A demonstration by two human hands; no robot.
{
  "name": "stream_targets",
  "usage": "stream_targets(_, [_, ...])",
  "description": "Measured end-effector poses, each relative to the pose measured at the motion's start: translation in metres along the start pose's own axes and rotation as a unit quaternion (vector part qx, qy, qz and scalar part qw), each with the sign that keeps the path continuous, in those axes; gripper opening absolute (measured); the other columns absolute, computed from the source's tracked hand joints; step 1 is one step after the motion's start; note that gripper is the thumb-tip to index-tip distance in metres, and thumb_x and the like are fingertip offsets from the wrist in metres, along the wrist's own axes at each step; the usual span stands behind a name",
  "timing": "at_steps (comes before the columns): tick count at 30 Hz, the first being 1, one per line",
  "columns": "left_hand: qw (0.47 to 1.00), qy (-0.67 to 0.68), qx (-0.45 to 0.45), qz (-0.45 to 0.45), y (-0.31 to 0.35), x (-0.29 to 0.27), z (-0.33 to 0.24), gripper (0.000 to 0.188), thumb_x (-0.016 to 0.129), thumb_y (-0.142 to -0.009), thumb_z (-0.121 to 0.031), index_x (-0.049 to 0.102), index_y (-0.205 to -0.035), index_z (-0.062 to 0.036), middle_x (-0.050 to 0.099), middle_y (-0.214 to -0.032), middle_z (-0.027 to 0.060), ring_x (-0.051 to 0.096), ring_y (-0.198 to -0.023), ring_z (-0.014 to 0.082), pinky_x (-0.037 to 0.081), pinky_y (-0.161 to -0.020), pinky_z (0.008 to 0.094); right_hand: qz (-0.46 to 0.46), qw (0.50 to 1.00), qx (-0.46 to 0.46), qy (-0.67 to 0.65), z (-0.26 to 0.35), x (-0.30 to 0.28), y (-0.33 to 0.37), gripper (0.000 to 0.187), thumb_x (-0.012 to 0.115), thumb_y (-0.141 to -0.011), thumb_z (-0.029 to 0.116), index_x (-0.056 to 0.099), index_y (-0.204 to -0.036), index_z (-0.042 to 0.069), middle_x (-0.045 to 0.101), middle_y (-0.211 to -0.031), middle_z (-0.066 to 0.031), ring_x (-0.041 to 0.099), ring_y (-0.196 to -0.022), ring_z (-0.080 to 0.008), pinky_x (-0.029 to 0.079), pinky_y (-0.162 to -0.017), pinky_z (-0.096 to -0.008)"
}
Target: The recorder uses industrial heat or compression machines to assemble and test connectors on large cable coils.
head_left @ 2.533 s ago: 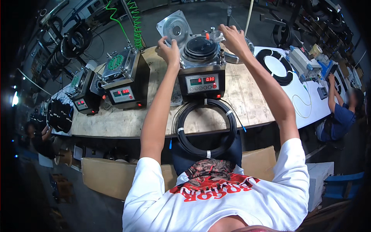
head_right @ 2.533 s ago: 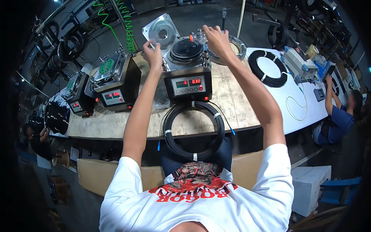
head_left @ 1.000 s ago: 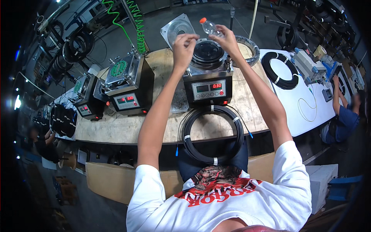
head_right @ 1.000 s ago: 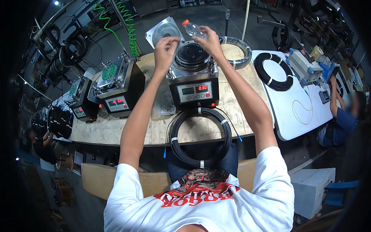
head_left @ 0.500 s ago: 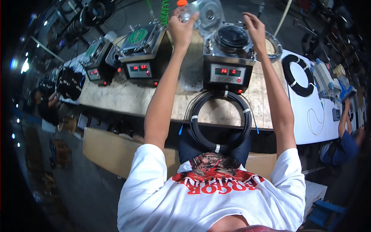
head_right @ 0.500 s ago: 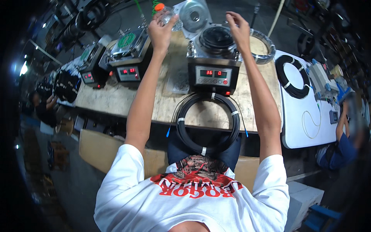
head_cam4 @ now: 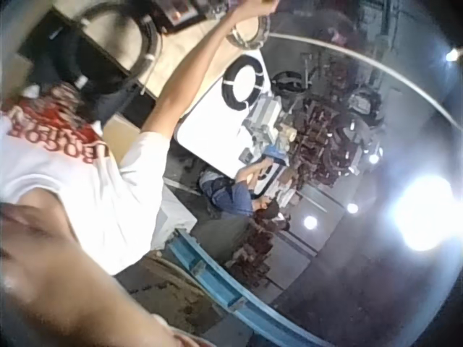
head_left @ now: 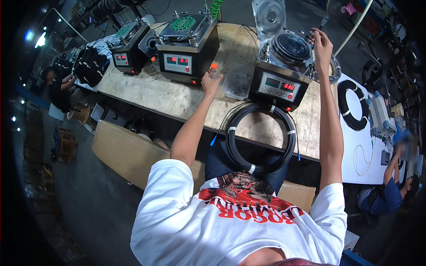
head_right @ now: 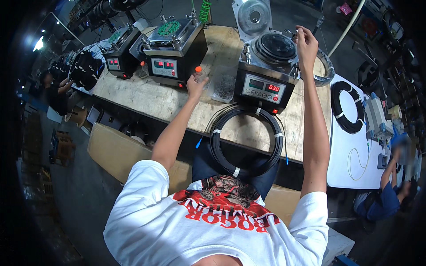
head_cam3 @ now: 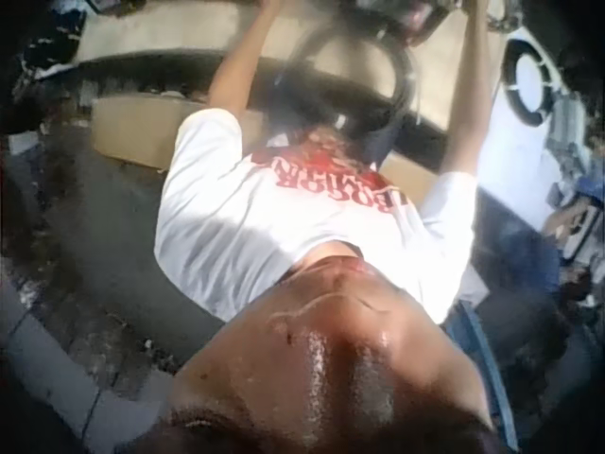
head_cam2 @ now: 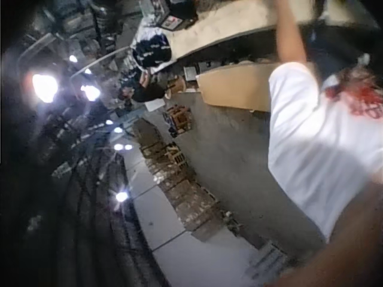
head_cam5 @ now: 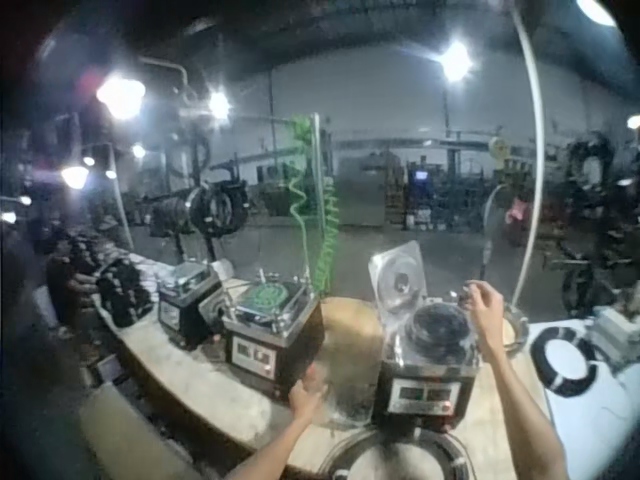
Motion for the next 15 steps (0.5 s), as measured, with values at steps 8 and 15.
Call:
stream_targets(8, [0.973, 0.003, 0.230, -0.030, -0.016, 0.008, -0.145, 0.068, 0.085, -0.075, -0.024, 0.056, -0.131, 0.0012, 0.065, -0.122, 0.0189, 0.064, -0.111, 0.0259, 0.049, -0.095, 0.0361, -0.029, 0.999, -0.005, 0.038, 0.002, -0.013, 0.002, 0.023, 0.057, -0.099, 0.015, 0.070, -0.107, -0.002, 0.065, -0.078, -0.0030, 0.058, -0.071, -0.0073, 0.048, -0.064, -0.0233])
stream_targets(15, [0.936, 0.155, 0.259, 0.180, -0.076, 0.108, -0.249, 0.052, 0.083, -0.079, -0.029, 0.062, -0.112, 0.0044, 0.070, -0.098, 0.0176, 0.067, -0.088, 0.0247, 0.051, -0.081, 0.0350, -0.057, 0.985, -0.062, 0.152, 0.023, -0.007, 0.007, 0.021, 0.060, -0.095, 0.014, 0.072, -0.104, -0.001, 0.064, -0.067, -0.0055, 0.056, -0.062, -0.0073, 0.046, -0.057, -0.0262])
Point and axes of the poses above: each hand's wrist, its own y-axis away from the middle knuckle, its own x-axis out of the palm, z = x × y, the point moved 9 cm from there along -y, towards the middle knuckle
